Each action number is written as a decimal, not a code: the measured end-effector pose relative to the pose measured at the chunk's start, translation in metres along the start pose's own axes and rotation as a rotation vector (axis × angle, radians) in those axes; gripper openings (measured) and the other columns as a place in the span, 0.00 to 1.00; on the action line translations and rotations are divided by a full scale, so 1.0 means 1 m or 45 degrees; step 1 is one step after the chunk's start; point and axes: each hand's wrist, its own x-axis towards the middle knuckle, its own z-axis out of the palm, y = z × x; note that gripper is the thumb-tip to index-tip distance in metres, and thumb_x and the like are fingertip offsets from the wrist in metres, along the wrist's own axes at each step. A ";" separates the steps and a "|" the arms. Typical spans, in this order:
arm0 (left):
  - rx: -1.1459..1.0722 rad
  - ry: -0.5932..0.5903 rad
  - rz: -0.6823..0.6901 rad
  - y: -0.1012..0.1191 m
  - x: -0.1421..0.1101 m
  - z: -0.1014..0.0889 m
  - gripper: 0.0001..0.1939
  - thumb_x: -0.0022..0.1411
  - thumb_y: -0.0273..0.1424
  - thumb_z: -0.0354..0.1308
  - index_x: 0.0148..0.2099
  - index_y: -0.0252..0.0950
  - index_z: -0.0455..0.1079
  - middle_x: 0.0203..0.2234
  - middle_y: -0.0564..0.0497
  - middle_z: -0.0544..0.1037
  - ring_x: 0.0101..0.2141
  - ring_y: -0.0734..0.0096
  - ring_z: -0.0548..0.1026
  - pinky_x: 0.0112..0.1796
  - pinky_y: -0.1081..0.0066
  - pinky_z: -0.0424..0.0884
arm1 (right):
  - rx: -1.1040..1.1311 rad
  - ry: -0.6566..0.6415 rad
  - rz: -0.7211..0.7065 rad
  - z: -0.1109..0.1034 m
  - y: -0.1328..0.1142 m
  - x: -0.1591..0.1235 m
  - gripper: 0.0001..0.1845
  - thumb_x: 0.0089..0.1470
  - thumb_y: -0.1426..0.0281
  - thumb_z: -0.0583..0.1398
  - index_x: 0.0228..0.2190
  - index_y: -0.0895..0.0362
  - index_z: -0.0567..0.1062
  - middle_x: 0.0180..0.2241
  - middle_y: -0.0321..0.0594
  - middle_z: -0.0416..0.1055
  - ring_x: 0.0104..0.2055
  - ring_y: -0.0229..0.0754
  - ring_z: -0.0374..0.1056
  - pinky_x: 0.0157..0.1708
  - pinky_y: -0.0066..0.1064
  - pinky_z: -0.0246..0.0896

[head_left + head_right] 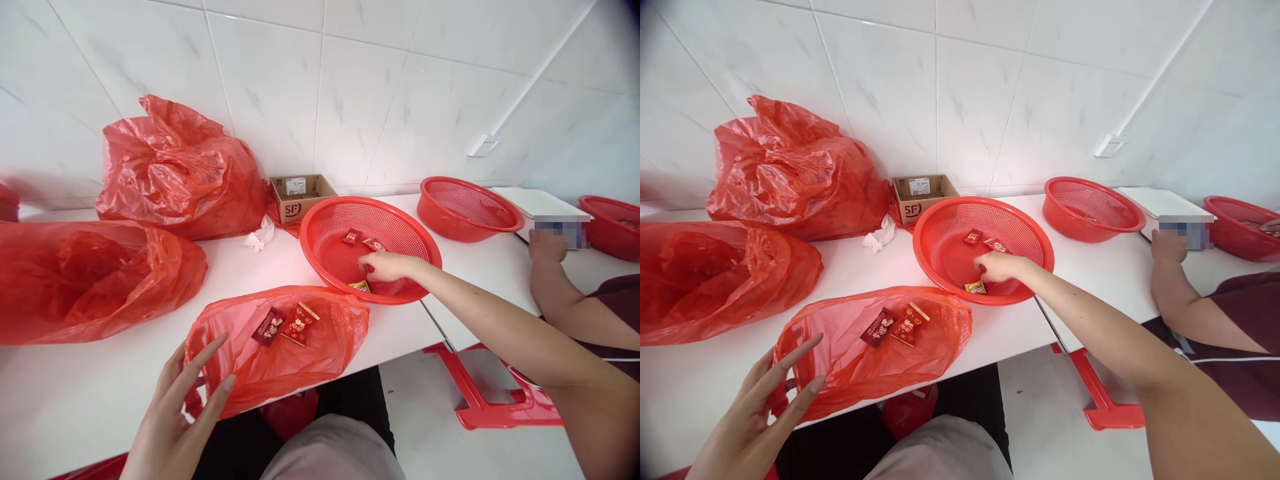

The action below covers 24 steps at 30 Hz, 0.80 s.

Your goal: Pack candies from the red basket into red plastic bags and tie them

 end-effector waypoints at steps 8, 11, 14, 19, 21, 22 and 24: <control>0.293 0.222 0.123 -0.003 -0.005 -0.004 0.30 0.59 0.53 0.53 0.62 0.52 0.64 0.57 0.49 0.63 0.32 0.71 0.69 0.23 0.72 0.71 | -0.136 -0.075 -0.002 0.005 -0.025 0.007 0.14 0.45 0.66 0.64 0.37 0.55 0.78 0.33 0.46 0.76 0.37 0.52 0.72 0.32 0.34 0.57; 0.279 0.195 0.124 -0.006 -0.007 -0.005 0.31 0.60 0.53 0.52 0.63 0.52 0.63 0.57 0.48 0.64 0.33 0.69 0.69 0.22 0.72 0.71 | -0.166 -0.064 0.016 0.000 -0.024 0.010 0.10 0.45 0.67 0.64 0.32 0.57 0.78 0.32 0.48 0.76 0.39 0.54 0.71 0.34 0.35 0.56; 0.280 0.153 0.089 -0.011 -0.007 -0.007 0.32 0.59 0.54 0.52 0.64 0.52 0.62 0.56 0.46 0.63 0.34 0.67 0.72 0.24 0.70 0.73 | -0.071 0.053 -0.003 -0.025 -0.022 -0.004 0.13 0.52 0.60 0.61 0.36 0.55 0.76 0.35 0.45 0.76 0.38 0.49 0.71 0.35 0.34 0.57; 0.351 0.052 -0.022 -0.005 -0.006 -0.001 0.33 0.61 0.55 0.49 0.66 0.53 0.57 0.48 0.49 0.68 0.23 0.75 0.68 0.28 0.65 0.72 | 0.823 0.241 -0.526 -0.050 -0.068 -0.051 0.18 0.54 0.53 0.60 0.37 0.54 0.72 0.38 0.39 0.75 0.40 0.42 0.71 0.38 0.31 0.62; 0.323 0.003 -0.006 0.002 -0.004 0.005 0.32 0.63 0.52 0.47 0.67 0.50 0.56 0.42 0.51 0.69 0.21 0.76 0.66 0.31 0.64 0.71 | 0.876 0.066 -0.672 -0.040 -0.102 -0.060 0.17 0.53 0.53 0.61 0.35 0.53 0.73 0.35 0.36 0.75 0.37 0.41 0.71 0.36 0.30 0.62; 0.302 -0.008 0.014 0.005 -0.003 0.007 0.31 0.64 0.51 0.47 0.67 0.49 0.56 0.40 0.52 0.69 0.21 0.76 0.65 0.32 0.64 0.71 | 0.820 0.017 -0.700 -0.033 -0.118 -0.059 0.17 0.52 0.53 0.62 0.35 0.53 0.73 0.34 0.35 0.75 0.35 0.41 0.70 0.34 0.30 0.62; 0.262 -0.001 0.047 0.010 -0.001 0.009 0.30 0.65 0.48 0.48 0.67 0.49 0.56 0.39 0.53 0.68 0.22 0.75 0.66 0.34 0.65 0.70 | 0.654 0.051 -0.723 -0.017 -0.144 -0.052 0.16 0.52 0.53 0.63 0.35 0.51 0.74 0.33 0.35 0.75 0.34 0.42 0.70 0.32 0.31 0.61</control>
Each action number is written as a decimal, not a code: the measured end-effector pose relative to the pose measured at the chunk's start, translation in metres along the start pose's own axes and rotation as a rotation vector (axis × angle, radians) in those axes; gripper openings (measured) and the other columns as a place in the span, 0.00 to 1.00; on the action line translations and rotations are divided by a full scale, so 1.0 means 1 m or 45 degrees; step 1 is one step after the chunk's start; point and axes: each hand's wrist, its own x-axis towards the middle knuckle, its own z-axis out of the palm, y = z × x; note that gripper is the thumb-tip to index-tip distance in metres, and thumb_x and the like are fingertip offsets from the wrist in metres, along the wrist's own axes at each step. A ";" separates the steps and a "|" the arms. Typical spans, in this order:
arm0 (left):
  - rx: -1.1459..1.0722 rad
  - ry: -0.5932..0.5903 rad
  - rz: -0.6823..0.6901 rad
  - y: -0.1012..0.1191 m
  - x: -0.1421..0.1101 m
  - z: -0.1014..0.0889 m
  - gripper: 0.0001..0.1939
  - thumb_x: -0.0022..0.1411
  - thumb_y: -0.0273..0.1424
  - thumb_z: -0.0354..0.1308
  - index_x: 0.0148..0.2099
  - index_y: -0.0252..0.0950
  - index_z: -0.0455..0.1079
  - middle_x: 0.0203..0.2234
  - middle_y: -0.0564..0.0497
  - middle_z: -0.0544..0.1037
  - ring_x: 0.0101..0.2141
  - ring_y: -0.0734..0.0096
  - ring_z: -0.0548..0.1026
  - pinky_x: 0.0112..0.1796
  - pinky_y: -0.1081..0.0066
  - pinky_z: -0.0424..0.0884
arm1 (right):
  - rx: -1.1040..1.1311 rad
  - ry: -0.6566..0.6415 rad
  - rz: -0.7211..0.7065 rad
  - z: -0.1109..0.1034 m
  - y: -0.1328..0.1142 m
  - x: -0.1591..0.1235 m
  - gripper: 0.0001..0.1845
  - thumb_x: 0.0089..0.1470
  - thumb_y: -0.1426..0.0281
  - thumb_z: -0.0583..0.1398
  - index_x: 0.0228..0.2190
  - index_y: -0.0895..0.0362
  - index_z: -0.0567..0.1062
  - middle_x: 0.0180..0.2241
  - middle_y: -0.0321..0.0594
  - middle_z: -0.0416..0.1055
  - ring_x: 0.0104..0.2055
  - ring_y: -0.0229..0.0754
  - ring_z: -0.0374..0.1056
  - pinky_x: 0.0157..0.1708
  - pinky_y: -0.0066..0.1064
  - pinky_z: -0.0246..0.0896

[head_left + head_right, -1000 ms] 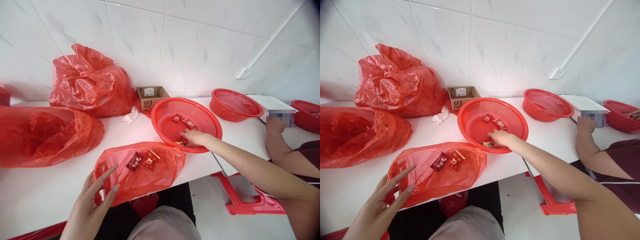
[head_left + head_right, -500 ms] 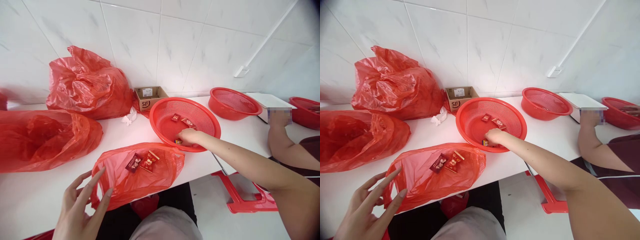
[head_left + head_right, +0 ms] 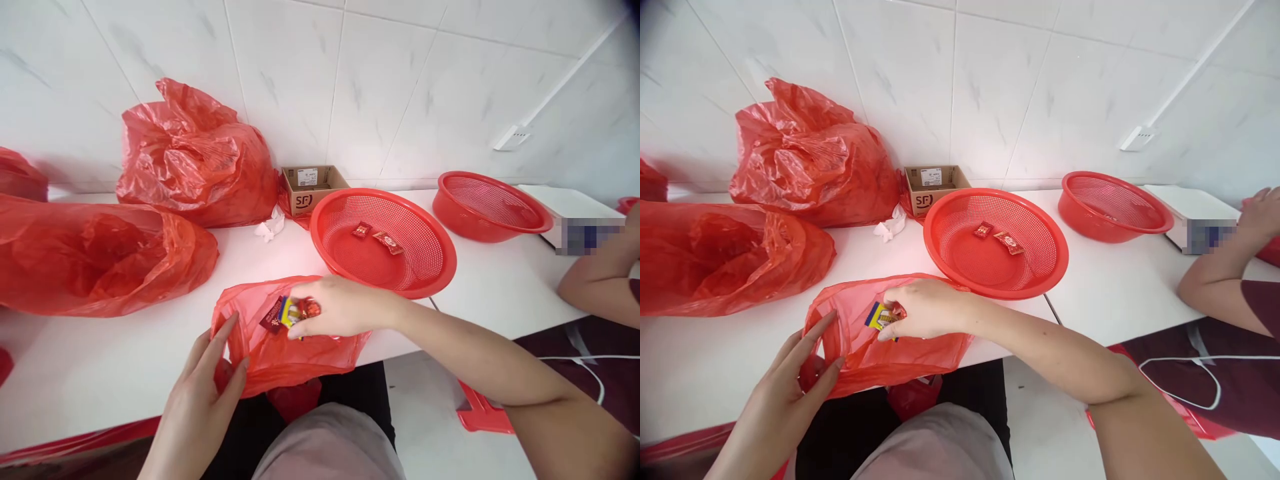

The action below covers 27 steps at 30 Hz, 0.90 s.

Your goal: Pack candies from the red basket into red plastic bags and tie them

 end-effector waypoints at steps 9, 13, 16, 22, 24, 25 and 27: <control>-0.133 -0.049 0.067 -0.011 0.005 -0.006 0.30 0.65 0.39 0.51 0.68 0.51 0.54 0.41 0.53 0.66 0.28 0.75 0.68 0.34 0.71 0.71 | 0.032 0.193 -0.005 0.007 0.010 0.031 0.24 0.58 0.58 0.60 0.55 0.50 0.70 0.51 0.41 0.74 0.50 0.48 0.71 0.48 0.37 0.66; -0.233 -0.049 0.075 -0.010 0.005 -0.005 0.29 0.65 0.39 0.51 0.67 0.51 0.55 0.42 0.52 0.67 0.29 0.76 0.69 0.35 0.72 0.71 | 0.132 0.191 -0.039 0.004 0.009 0.029 0.27 0.59 0.59 0.60 0.57 0.50 0.67 0.58 0.43 0.68 0.53 0.46 0.70 0.51 0.37 0.67; -0.243 -0.035 0.043 -0.009 0.004 -0.007 0.29 0.65 0.40 0.52 0.67 0.50 0.57 0.41 0.52 0.67 0.30 0.75 0.69 0.34 0.72 0.71 | 0.274 0.312 -0.124 -0.020 0.015 0.019 0.20 0.62 0.62 0.57 0.54 0.52 0.70 0.52 0.44 0.72 0.47 0.42 0.73 0.45 0.34 0.71; -0.268 -0.045 0.009 -0.006 0.001 -0.006 0.30 0.63 0.46 0.54 0.66 0.50 0.57 0.36 0.55 0.64 0.29 0.75 0.67 0.36 0.70 0.70 | -0.428 0.491 0.519 -0.103 0.095 -0.011 0.29 0.59 0.59 0.58 0.59 0.51 0.64 0.55 0.45 0.69 0.54 0.51 0.68 0.50 0.40 0.67; -0.249 -0.037 -0.002 -0.003 0.001 -0.004 0.31 0.62 0.47 0.54 0.66 0.51 0.57 0.34 0.55 0.64 0.28 0.73 0.66 0.35 0.69 0.69 | -0.667 0.361 0.916 -0.114 0.132 -0.020 0.39 0.56 0.58 0.61 0.65 0.56 0.56 0.60 0.53 0.63 0.60 0.58 0.62 0.53 0.43 0.63; -0.233 -0.027 -0.012 -0.002 0.001 -0.004 0.32 0.62 0.48 0.54 0.66 0.51 0.57 0.33 0.55 0.63 0.28 0.73 0.66 0.36 0.68 0.69 | -0.696 0.305 1.017 -0.115 0.149 -0.023 0.43 0.55 0.58 0.62 0.65 0.59 0.54 0.59 0.57 0.64 0.58 0.60 0.63 0.51 0.43 0.63; -0.208 -0.005 -0.019 0.001 0.001 -0.003 0.31 0.62 0.49 0.54 0.66 0.50 0.58 0.31 0.56 0.62 0.28 0.72 0.65 0.36 0.66 0.68 | -0.677 0.212 1.071 -0.109 0.176 -0.027 0.44 0.54 0.60 0.63 0.65 0.61 0.54 0.56 0.58 0.67 0.54 0.59 0.67 0.47 0.41 0.64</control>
